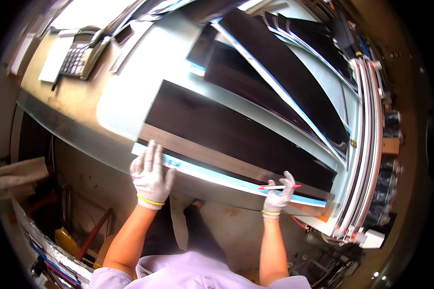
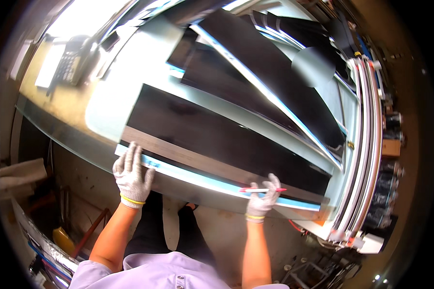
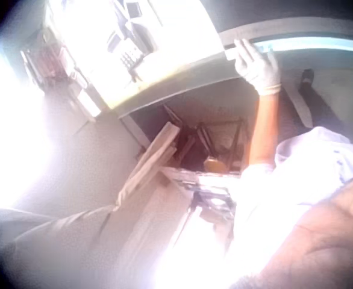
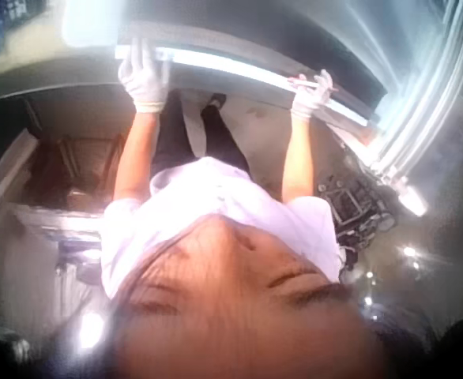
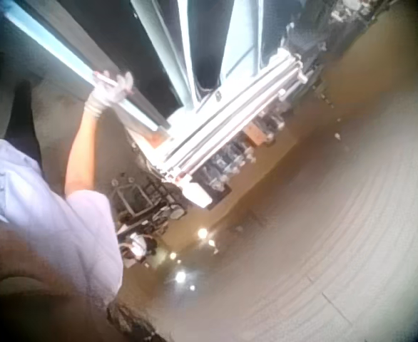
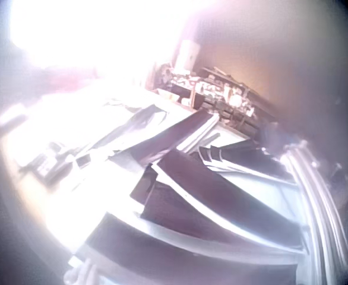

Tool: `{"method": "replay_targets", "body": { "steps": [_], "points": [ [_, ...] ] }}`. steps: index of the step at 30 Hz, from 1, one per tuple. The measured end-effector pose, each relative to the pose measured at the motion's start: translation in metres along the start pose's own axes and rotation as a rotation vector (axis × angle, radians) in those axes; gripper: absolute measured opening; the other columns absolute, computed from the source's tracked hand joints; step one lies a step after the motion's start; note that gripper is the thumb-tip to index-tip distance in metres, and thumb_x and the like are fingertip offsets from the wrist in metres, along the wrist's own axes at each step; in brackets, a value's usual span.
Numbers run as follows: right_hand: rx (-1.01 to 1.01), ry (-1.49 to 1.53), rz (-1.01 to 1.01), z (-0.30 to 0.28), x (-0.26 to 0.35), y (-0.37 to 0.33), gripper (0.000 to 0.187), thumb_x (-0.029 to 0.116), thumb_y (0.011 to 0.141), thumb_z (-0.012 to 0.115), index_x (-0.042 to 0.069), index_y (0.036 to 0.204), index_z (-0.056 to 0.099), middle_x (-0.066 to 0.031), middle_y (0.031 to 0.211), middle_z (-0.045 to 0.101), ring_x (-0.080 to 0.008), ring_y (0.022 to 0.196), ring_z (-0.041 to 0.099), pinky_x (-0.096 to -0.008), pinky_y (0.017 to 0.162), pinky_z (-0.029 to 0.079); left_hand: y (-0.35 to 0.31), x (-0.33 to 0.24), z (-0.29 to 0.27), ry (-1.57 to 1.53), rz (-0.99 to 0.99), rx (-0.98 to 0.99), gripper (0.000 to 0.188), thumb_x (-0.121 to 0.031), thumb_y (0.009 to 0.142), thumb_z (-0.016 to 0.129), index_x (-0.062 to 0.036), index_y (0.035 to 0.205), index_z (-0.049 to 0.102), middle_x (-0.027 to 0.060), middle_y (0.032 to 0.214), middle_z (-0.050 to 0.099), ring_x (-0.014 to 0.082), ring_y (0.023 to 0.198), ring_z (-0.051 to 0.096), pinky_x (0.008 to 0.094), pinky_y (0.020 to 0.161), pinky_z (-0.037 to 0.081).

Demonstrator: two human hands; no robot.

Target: The person measures and marks dark film sheets on a glass table using a metal ruler and a red marker. They then use a utility knife to cut along the marked lines, separating the film into smaller pieces. The person handles the film sheets and tools with gloved hands throughout the process.

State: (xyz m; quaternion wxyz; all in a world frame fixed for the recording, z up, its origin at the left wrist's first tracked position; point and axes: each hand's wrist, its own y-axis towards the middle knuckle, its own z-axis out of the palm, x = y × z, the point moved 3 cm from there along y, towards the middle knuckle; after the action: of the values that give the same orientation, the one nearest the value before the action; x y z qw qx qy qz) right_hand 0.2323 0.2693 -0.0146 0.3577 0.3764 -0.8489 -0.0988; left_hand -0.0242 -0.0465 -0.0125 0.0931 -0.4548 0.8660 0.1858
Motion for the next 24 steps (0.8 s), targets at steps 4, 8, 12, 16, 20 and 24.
{"method": "replay_targets", "body": {
  "steps": [4,8,12,16,20,24],
  "points": [
    [0.257,0.291,-0.142,0.104,0.159,0.007,0.038,0.003,0.075,0.088,0.006,0.103,0.063,-0.0209,0.135,0.066,-0.0386,0.125,0.062,-0.0477,0.105,0.050,0.003,0.031,-0.011,-0.057,0.155,-0.025,0.067,-0.036,0.080,0.079,-0.0008,0.136,0.069,0.0145,0.150,0.062,0.0362,0.140,0.053,0.0503,0.116,0.038],
    [0.348,0.354,-0.240,0.166,0.245,0.016,0.036,0.006,0.074,0.091,0.004,0.099,0.066,-0.0198,0.129,0.069,-0.0382,0.116,0.065,-0.0476,0.099,0.052,0.007,0.047,-0.015,-0.145,0.194,-0.018,0.057,-0.031,0.081,0.075,-0.0035,0.131,0.072,0.0135,0.144,0.066,0.0331,0.133,0.059,0.0465,0.112,0.044],
    [0.337,0.313,-0.245,0.179,0.243,0.012,0.034,0.004,0.073,0.091,0.004,0.096,0.066,-0.0185,0.119,0.071,-0.0374,0.111,0.065,-0.0475,0.095,0.053,0.010,0.050,-0.009,-0.224,0.178,-0.076,0.050,-0.029,0.080,0.079,-0.0039,0.122,0.076,0.0139,0.134,0.072,0.0316,0.119,0.067,0.0446,0.101,0.051],
    [0.340,0.256,-0.288,0.179,0.247,0.013,0.040,-0.005,0.067,0.089,0.004,0.098,0.065,-0.0187,0.118,0.070,-0.0354,0.111,0.066,-0.0449,0.097,0.053,0.009,0.052,-0.007,-0.250,0.169,-0.100,0.047,-0.028,0.081,0.080,-0.0036,0.120,0.077,0.0152,0.134,0.072,0.0311,0.115,0.068,0.0422,0.098,0.053],
    [0.357,0.250,-0.292,0.181,0.246,0.013,0.041,-0.004,0.068,0.088,0.006,0.100,0.064,-0.0178,0.118,0.070,-0.0349,0.111,0.066,-0.0450,0.097,0.053,0.012,0.052,-0.008,-0.255,0.150,-0.084,0.045,-0.029,0.081,0.080,-0.0037,0.118,0.077,0.0162,0.136,0.071,0.0298,0.114,0.067,0.0407,0.095,0.053],
    [0.361,0.233,-0.277,0.180,0.244,0.012,0.042,-0.005,0.069,0.087,0.006,0.102,0.064,-0.0176,0.118,0.069,-0.0350,0.112,0.065,-0.0449,0.097,0.053,0.016,0.048,-0.008,-0.237,0.129,-0.046,0.043,-0.029,0.081,0.080,-0.0036,0.116,0.076,0.0168,0.138,0.070,0.0291,0.112,0.066,0.0403,0.092,0.053]
  ]
}}
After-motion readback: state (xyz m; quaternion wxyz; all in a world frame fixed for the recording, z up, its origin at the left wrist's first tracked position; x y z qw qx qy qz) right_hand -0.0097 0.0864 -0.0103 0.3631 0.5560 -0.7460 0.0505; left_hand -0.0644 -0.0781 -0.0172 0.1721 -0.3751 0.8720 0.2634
